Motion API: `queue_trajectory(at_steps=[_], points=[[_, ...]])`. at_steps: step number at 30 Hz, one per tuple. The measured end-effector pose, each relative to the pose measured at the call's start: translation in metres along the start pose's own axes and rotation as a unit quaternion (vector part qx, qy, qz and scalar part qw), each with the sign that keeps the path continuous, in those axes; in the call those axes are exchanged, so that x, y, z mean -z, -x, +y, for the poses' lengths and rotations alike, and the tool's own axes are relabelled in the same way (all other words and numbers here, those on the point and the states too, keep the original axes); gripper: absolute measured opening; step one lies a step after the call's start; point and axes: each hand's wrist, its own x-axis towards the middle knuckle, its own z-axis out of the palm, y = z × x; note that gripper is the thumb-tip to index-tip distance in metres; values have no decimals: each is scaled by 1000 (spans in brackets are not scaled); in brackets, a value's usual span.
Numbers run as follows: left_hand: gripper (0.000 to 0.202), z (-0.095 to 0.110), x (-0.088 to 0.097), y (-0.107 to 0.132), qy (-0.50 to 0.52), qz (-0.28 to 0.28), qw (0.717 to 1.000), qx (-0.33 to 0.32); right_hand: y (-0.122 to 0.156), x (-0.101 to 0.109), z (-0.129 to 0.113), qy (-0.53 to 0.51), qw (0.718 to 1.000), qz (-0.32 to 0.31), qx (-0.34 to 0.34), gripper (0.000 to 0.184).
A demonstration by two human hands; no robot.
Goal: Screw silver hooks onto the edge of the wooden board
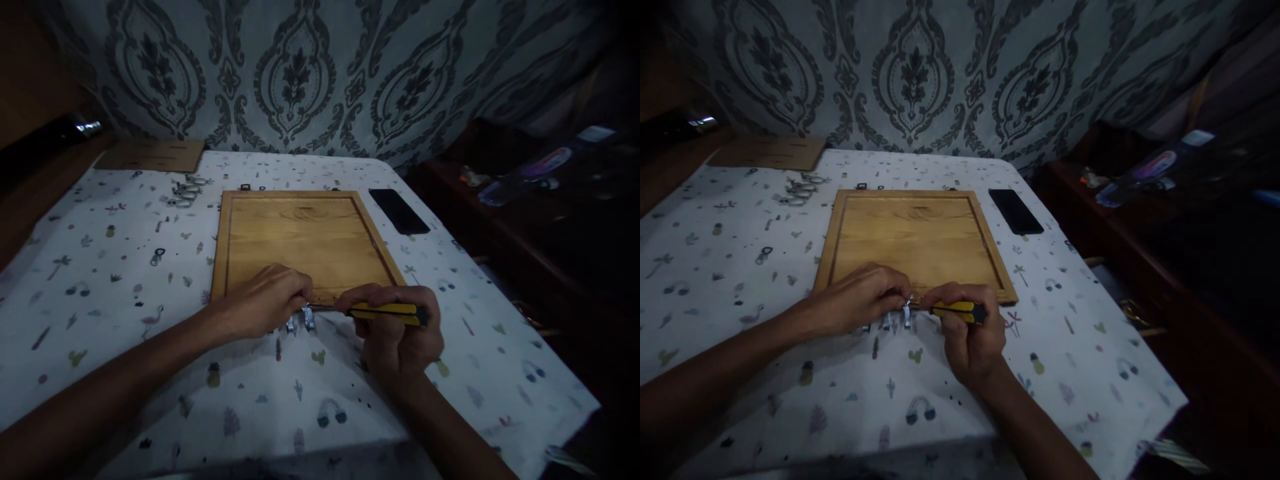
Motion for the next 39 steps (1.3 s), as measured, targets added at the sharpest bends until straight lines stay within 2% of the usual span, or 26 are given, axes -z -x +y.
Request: queue_trajectory(at_steps=[8, 26, 39], points=[[14, 3, 1, 2, -7, 3, 1000, 4, 0, 1, 1, 6, 1000, -15, 10, 8], [15, -2, -2, 0, -10, 12, 1000, 1, 0, -1, -1, 19, 1000, 1, 1, 11], [16, 10, 0, 1, -24, 10, 1000, 1, -1, 0, -2, 10, 1000, -12, 6, 9]])
